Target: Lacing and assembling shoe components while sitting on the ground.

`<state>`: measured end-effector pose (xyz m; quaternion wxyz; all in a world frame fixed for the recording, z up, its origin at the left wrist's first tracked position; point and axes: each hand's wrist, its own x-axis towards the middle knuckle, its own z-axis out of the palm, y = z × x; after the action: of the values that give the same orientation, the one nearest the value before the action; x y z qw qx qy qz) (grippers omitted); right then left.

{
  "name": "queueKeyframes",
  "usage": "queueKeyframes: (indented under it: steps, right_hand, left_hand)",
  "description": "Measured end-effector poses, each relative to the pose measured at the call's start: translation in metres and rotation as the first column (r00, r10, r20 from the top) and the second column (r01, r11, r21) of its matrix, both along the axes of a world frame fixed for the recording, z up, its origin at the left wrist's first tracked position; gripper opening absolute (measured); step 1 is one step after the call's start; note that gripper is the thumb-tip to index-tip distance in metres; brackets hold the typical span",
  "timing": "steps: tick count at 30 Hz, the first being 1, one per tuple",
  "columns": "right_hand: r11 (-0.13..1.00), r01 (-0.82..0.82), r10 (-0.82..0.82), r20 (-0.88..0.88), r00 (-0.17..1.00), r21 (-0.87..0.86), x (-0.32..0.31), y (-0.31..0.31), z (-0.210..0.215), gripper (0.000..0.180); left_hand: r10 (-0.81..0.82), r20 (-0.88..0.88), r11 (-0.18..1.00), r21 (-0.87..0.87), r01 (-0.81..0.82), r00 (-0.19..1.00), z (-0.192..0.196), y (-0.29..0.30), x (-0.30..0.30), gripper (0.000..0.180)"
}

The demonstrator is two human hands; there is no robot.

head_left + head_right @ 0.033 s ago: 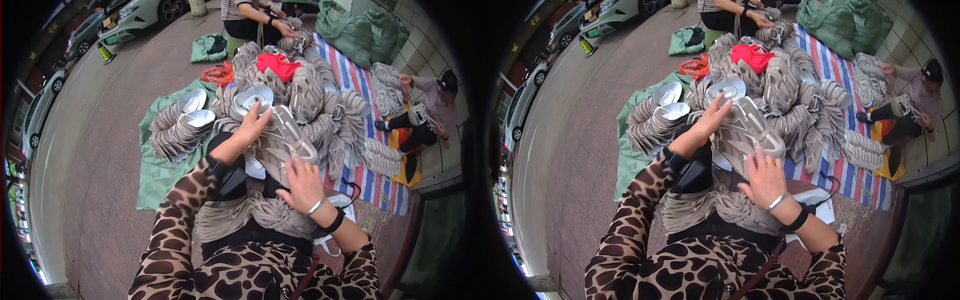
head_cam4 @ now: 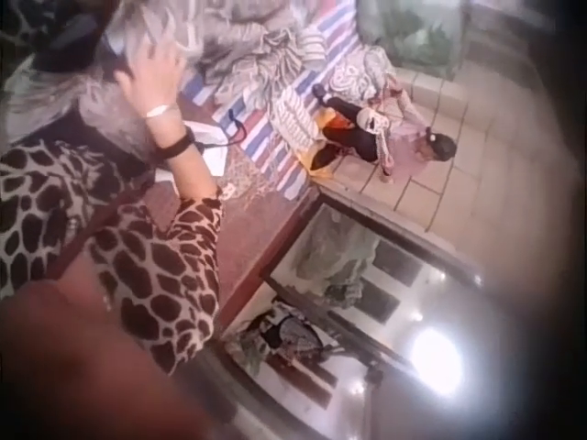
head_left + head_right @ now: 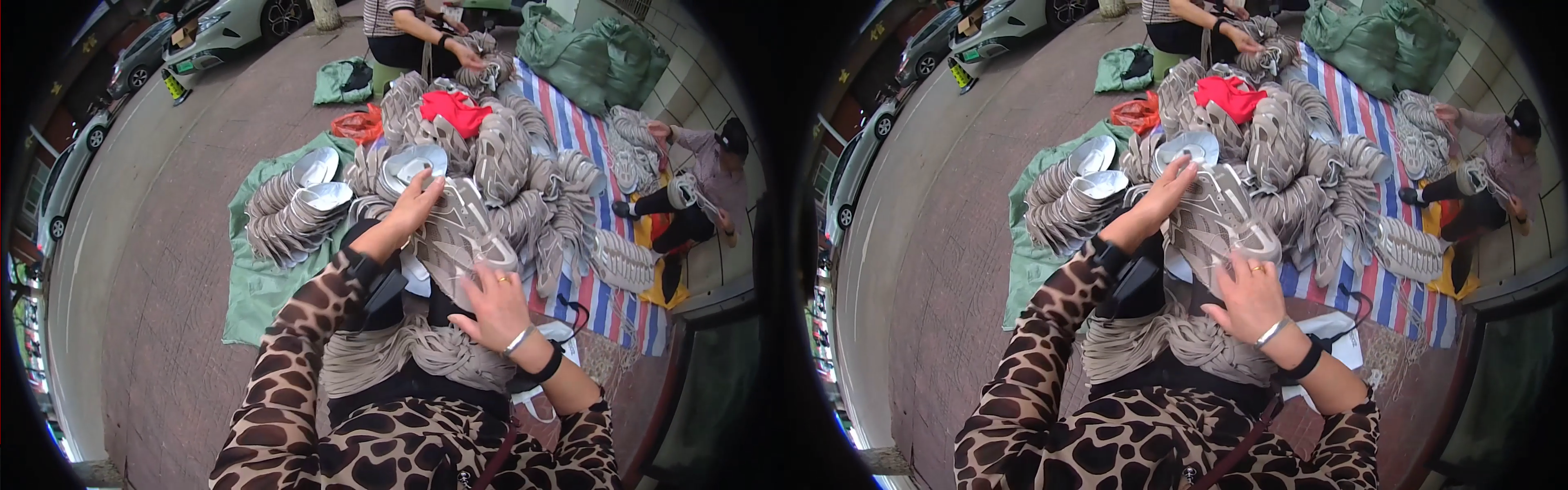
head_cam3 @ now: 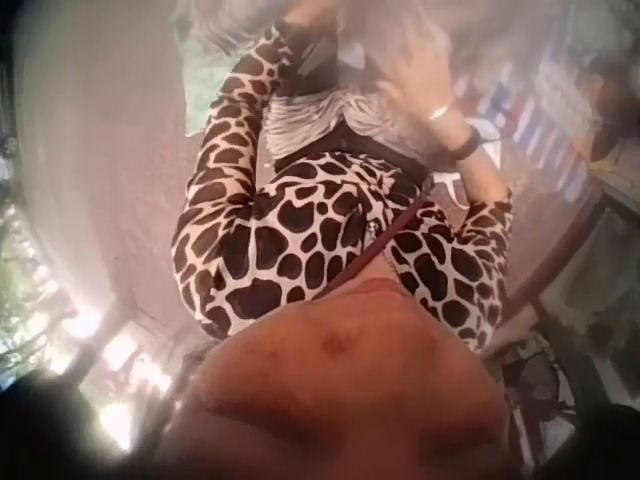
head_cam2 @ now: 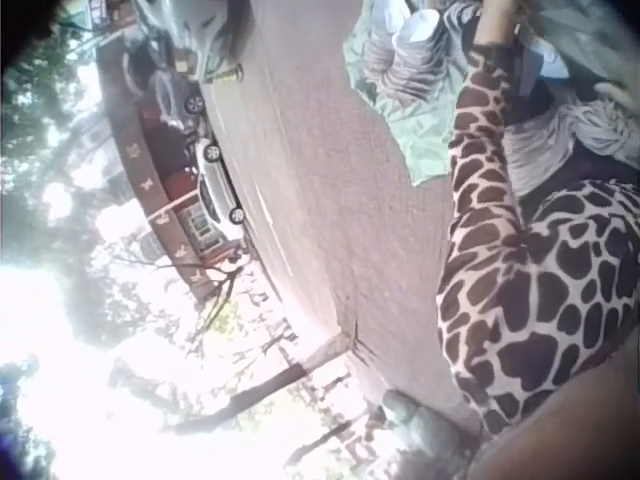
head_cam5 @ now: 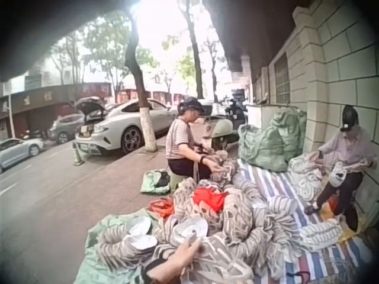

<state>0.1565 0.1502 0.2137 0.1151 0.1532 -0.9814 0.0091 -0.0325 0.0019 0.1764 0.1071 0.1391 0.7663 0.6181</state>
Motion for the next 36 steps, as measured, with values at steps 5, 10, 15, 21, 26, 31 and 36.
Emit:
queueKeyframes:
  steps: [5,10,15,21,26,31,36]
  right_hand:
    - [0.591,0.001,-0.1,-0.072,0.992,-0.806,-0.039,0.061,-0.02,0.031]
    - [0.722,-0.121,0.138,-0.029,0.99,-0.681,-0.008,0.026,-0.055,0.035]
    - [0.735,-0.106,0.204,0.069,0.977,-0.669,0.016,0.024,-0.057,0.034]
    - [0.628,-0.116,0.282,0.086,0.956,-0.77,0.006,0.04,-0.06,0.032]
    - [0.446,0.257,0.109,0.337,0.935,-0.857,-0.008,0.022,-0.047,0.021]
    - [0.725,0.096,0.008,0.148,0.989,-0.682,-0.01,0.011,-0.037,0.011]
    - [0.616,-0.426,0.651,0.124,0.749,-0.662,0.002,-0.009,0.001,0.009]
  left_hand:
    - [-0.321,0.112,0.927,0.241,0.288,0.94,-0.025,0.007,-0.017,0.04]
    - [-0.442,0.166,0.896,0.129,0.425,0.881,-0.036,-0.023,-0.019,0.036]
    - [-0.537,0.011,0.84,-0.086,0.536,0.843,-0.03,-0.04,-0.024,0.039]
    - [-0.431,-0.214,0.885,-0.29,0.365,0.877,-0.02,-0.034,-0.004,0.04]
    - [-0.034,-0.633,0.975,-0.192,-0.114,0.774,-0.009,-0.03,0.051,0.042]
    - [-0.291,-0.422,0.932,-0.326,0.156,0.859,-0.002,-0.052,0.108,0.028]
    - [-0.456,-0.447,0.886,-0.316,0.341,0.77,-0.015,-0.068,0.111,0.013]
